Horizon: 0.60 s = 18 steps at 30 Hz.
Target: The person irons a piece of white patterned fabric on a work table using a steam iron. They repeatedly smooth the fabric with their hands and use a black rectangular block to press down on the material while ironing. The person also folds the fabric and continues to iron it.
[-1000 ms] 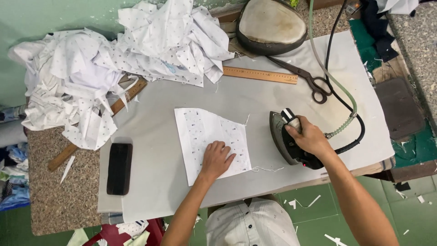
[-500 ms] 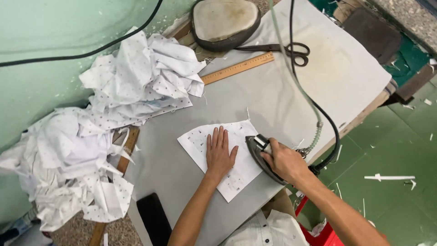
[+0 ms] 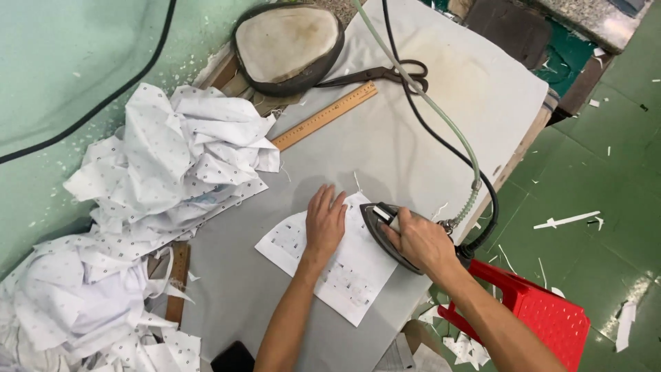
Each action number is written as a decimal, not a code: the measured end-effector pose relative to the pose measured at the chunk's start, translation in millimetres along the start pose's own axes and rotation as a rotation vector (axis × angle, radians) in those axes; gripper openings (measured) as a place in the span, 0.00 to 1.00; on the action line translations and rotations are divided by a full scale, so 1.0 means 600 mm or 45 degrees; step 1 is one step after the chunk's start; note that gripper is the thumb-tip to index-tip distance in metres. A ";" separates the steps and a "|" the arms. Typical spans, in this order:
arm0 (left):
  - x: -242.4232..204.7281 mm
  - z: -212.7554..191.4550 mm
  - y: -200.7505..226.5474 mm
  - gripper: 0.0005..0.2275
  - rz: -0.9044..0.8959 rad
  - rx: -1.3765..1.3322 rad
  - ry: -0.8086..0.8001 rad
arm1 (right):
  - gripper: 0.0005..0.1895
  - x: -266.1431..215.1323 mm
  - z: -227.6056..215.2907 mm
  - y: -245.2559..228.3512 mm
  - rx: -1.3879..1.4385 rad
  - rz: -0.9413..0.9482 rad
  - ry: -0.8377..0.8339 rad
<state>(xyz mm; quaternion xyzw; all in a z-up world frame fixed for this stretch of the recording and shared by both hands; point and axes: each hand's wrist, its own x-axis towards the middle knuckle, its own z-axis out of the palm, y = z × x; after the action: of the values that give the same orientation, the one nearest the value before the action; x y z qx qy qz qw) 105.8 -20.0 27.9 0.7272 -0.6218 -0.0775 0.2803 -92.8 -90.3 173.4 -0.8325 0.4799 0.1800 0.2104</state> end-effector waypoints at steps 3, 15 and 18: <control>0.089 0.043 -0.017 0.20 0.024 -0.016 -0.385 | 0.26 0.000 0.002 0.005 0.028 0.048 -0.063; 0.160 -0.007 -0.025 0.02 -0.164 -0.369 -0.037 | 0.24 -0.012 -0.002 0.000 0.052 0.061 -0.002; 0.138 -0.068 -0.008 0.04 -0.098 -0.318 0.300 | 0.25 -0.017 -0.003 -0.002 0.061 0.059 0.004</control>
<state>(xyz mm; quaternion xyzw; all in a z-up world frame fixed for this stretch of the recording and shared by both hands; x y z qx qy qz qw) 146.4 -85.6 78.8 0.7140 -0.5420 -0.0789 0.4362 -96.3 -83.5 180.2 -0.8161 0.5036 0.1721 0.2253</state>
